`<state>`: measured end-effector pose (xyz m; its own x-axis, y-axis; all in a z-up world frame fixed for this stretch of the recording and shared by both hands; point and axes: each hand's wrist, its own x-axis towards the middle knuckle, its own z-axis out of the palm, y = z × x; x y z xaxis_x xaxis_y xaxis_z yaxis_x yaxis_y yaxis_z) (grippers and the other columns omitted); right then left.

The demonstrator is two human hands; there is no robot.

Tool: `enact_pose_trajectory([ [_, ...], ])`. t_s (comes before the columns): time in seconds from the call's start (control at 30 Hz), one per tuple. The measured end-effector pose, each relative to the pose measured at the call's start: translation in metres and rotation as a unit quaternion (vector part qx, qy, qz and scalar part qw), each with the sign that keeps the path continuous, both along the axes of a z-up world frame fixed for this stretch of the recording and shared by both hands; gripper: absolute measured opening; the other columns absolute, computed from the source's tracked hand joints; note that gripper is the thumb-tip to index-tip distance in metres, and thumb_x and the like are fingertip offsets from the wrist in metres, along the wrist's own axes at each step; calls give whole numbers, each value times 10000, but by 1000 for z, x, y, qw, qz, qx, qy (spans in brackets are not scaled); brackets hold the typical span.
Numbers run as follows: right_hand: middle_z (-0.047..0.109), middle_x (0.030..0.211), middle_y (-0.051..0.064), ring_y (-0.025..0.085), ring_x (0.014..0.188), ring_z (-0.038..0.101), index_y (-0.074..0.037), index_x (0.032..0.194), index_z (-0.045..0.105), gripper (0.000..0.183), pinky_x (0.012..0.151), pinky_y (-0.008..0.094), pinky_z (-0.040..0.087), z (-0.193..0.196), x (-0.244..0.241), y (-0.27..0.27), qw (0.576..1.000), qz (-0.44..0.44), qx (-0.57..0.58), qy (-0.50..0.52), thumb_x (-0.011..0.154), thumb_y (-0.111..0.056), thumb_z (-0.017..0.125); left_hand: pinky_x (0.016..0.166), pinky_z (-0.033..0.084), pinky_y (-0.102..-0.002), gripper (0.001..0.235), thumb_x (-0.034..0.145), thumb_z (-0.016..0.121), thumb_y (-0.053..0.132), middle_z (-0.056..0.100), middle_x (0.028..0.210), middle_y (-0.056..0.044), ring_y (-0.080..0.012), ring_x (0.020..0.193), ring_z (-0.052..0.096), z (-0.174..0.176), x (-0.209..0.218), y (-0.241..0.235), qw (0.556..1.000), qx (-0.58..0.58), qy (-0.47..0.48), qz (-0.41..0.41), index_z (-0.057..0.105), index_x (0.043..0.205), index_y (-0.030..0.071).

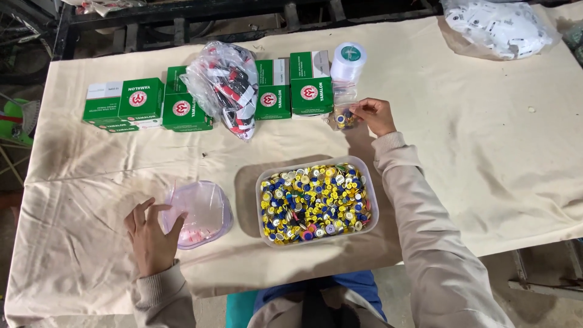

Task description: A person is picking small colorful buttons from a large plastic container and placing them into a small transparent plastic bag on a table.

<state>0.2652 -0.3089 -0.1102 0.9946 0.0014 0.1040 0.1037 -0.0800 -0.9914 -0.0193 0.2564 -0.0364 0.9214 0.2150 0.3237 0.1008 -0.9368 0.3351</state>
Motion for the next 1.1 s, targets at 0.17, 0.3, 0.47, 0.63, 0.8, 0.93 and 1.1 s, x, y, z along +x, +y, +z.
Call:
enact_pose_trajectory([
  [0.17, 729, 955, 138, 164, 773, 725, -23, 1004, 735, 108, 645, 223, 600, -6, 0, -4, 1000, -2, -13, 5, 907, -30, 781, 956, 495, -559, 501, 880, 790, 495, 600, 1321, -52, -341, 1318, 507, -1, 8, -1, 998, -16, 16, 51, 653, 1257, 193],
  [0.3, 661, 919, 76, 129, 783, 702, -24, 1067, 725, 156, 648, 205, 584, 14, -18, 0, 1000, -14, -14, -1, 912, -25, 741, 928, 528, -496, 408, 886, 855, 384, 697, 1112, -112, -387, 1077, 659, -6, 16, 7, 997, -51, -47, 28, 689, 1176, 149],
  [0.47, 648, 931, 62, 138, 799, 723, -47, 1105, 722, 217, 655, 198, 595, 11, -21, -6, 1000, -26, -5, 1, 909, -93, 805, 846, 545, -510, 378, 990, 818, 273, 738, 1072, -182, -399, 982, 718, -8, 35, 12, 991, -111, -70, 26, 682, 1259, 45],
  [0.63, 676, 968, 81, 139, 807, 734, -74, 1130, 729, 247, 640, 184, 590, 21, -32, -7, 999, -49, -4, 8, 911, -123, 833, 813, 541, -397, 148, 936, 846, 189, 739, 986, -75, -306, 929, 745, -34, 53, 41, 991, -119, -65, 10, 796, 1074, 204],
  [0.8, 686, 979, 70, 133, 814, 719, -81, 1141, 725, 207, 651, 192, 578, 44, -57, -6, 994, -105, 26, -16, 944, -102, 786, 819, 544, -337, 211, 914, 870, 4, 731, 905, -1, -211, 862, 705, -4, 49, 24, 974, -138, -178, 24, 814, 978, 197],
  [0.93, 693, 988, 84, 124, 809, 705, -63, 1136, 723, 169, 656, 189, 571, 67, -84, 5, 989, -134, 51, -41, 972, -87, 755, 815, 567, -331, 176, 958, 832, -54, 734, 899, -77, -253, 867, 716, 50, 29, -24, 957, -184, -224, -5, 815, 1029, 106],
  [1.1, 703, 1032, 189, 218, 909, 700, 24, 1098, 702, 377, 752, 274, 563, 114, -148, 48, 991, 10, 73, -112, 995, -336, 658, 822, 570, -431, 152, 853, 783, -49, 769, 872, -105, -357, 840, 735, 122, 7, -114, 936, -243, -178, -182, 786, 941, 74],
])
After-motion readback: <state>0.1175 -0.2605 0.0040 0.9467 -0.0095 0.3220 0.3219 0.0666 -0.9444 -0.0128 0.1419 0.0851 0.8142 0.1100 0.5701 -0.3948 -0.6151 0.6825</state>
